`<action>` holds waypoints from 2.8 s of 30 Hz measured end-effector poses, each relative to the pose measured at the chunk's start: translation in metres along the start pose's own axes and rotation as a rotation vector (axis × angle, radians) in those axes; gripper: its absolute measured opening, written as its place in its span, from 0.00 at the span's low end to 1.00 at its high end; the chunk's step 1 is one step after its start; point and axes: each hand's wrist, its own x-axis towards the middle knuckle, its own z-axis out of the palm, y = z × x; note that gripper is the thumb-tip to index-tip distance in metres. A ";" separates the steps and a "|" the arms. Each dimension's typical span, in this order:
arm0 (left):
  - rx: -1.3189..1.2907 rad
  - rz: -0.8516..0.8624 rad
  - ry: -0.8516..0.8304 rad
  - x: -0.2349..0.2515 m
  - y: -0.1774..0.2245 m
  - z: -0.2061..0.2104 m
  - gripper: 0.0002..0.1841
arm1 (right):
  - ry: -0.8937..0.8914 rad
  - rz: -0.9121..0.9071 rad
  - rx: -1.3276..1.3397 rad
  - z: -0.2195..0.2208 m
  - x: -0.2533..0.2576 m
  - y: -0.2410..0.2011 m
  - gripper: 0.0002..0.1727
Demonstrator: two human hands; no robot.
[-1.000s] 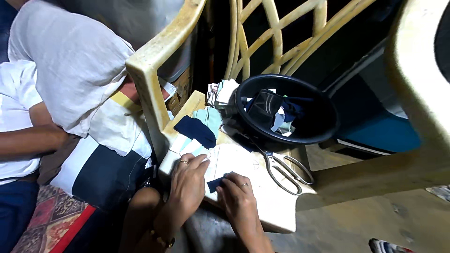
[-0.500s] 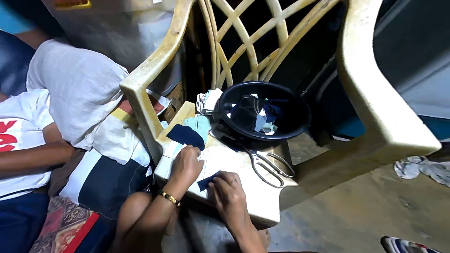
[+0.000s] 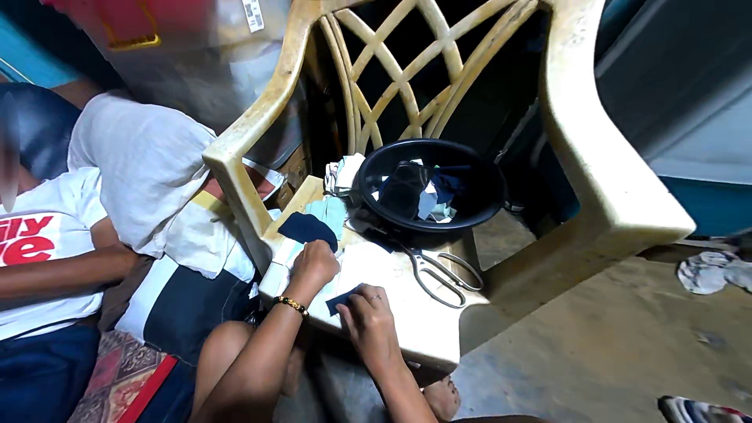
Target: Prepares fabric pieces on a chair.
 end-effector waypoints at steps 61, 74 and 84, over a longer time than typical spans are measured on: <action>-0.259 1.026 0.630 -0.071 -0.104 0.114 0.06 | -0.389 0.083 0.155 -0.062 0.022 0.026 0.08; -0.217 0.963 0.590 -0.065 -0.088 0.119 0.11 | -0.345 0.166 0.193 -0.060 0.024 0.029 0.13; -0.218 0.703 0.164 -0.020 -0.025 0.065 0.13 | -0.331 0.234 0.203 -0.061 0.024 0.029 0.26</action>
